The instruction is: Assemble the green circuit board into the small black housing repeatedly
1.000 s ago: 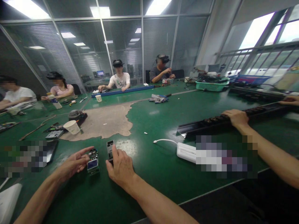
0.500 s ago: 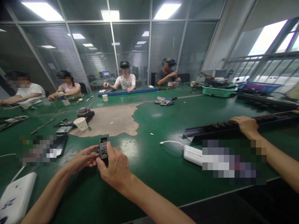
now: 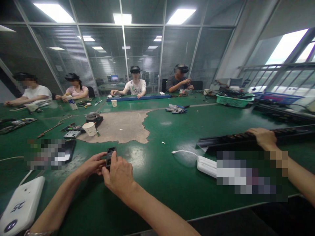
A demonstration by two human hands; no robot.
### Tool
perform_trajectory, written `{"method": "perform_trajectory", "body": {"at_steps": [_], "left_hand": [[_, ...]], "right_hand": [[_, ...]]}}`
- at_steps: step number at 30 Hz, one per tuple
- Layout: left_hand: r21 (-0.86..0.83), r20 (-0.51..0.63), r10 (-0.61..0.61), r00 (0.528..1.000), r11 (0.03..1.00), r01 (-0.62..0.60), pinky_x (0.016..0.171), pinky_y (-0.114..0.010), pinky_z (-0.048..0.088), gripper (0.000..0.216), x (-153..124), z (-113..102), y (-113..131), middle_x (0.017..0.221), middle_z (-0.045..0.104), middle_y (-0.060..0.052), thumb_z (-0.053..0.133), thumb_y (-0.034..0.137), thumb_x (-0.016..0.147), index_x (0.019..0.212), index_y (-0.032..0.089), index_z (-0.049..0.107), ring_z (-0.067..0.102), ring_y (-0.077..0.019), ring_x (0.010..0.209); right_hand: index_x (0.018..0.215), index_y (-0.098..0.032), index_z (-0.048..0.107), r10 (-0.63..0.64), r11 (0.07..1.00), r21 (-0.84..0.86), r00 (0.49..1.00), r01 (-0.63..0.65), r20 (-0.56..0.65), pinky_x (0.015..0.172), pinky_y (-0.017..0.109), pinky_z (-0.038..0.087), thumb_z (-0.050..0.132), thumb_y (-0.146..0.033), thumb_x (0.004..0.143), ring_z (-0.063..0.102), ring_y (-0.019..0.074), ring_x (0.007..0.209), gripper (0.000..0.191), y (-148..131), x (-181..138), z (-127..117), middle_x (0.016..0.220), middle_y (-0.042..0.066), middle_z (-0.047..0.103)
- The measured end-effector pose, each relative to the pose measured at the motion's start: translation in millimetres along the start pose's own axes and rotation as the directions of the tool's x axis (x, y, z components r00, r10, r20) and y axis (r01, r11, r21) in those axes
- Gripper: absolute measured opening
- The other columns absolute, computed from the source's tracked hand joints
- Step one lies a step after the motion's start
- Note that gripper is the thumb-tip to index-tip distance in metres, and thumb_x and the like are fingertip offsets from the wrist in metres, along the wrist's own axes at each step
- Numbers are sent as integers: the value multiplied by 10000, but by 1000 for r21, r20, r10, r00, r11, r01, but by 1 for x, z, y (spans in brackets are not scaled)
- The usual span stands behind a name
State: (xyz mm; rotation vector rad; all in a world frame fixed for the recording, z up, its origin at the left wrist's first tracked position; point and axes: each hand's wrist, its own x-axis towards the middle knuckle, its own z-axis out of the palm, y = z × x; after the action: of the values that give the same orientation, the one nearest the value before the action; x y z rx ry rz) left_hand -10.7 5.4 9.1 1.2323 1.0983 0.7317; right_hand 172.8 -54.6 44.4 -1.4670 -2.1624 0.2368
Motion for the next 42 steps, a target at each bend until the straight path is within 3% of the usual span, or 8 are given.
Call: {"method": "perform_trajectory", "body": {"at_steps": [12,18,23,29,37,42], "left_hand": [[16,22,-39,999,999,39,453,-187,455,612,-4,0,5,657,643,-14,601,300,825,1375,157,374,602,-115,488],[33,18,-90,996,995,89,452,-188,452,685,-5,-1,6,716,677,-48,571,290,839,1439,158,269,611,-120,493],[7,21,-71,997,997,70,455,-180,446,663,-6,-1,6,707,667,-34,589,289,833,1423,173,308,605,-114,508],[-12,24,-70,997,997,70,481,-201,485,688,-3,-1,3,737,681,-46,614,296,818,1422,177,308,621,-123,518],[-11,29,-44,999,999,44,464,-201,471,668,-4,1,6,616,631,6,620,299,810,1406,172,347,596,-119,471],[-3,25,-38,999,999,38,475,-204,463,738,-5,1,7,755,669,-43,622,281,800,1445,175,279,623,-135,535]], "right_hand": [[1382,-134,340,-28,999,-23,999,28,16,765,378,465,448,-445,889,597,266,909,594,4,-5,1,1041,145,617],[1388,-125,344,-15,998,-63,998,19,59,744,400,472,492,-438,866,593,282,885,626,5,-11,7,1028,155,605],[1410,-153,311,-7,1000,-20,999,7,37,779,400,469,497,-507,872,571,289,969,670,4,-13,6,1074,147,587],[1377,-135,364,-1,1000,-31,998,3,56,778,393,475,504,-402,869,591,281,929,591,3,-10,7,1057,153,601],[1376,-145,385,-7,999,38,997,10,-73,826,367,479,465,-417,896,608,258,954,558,0,-1,-11,1053,136,624],[1376,-141,399,14,999,39,986,-7,-166,865,346,467,465,-396,902,600,245,1002,543,19,0,-28,1083,133,631]]}}
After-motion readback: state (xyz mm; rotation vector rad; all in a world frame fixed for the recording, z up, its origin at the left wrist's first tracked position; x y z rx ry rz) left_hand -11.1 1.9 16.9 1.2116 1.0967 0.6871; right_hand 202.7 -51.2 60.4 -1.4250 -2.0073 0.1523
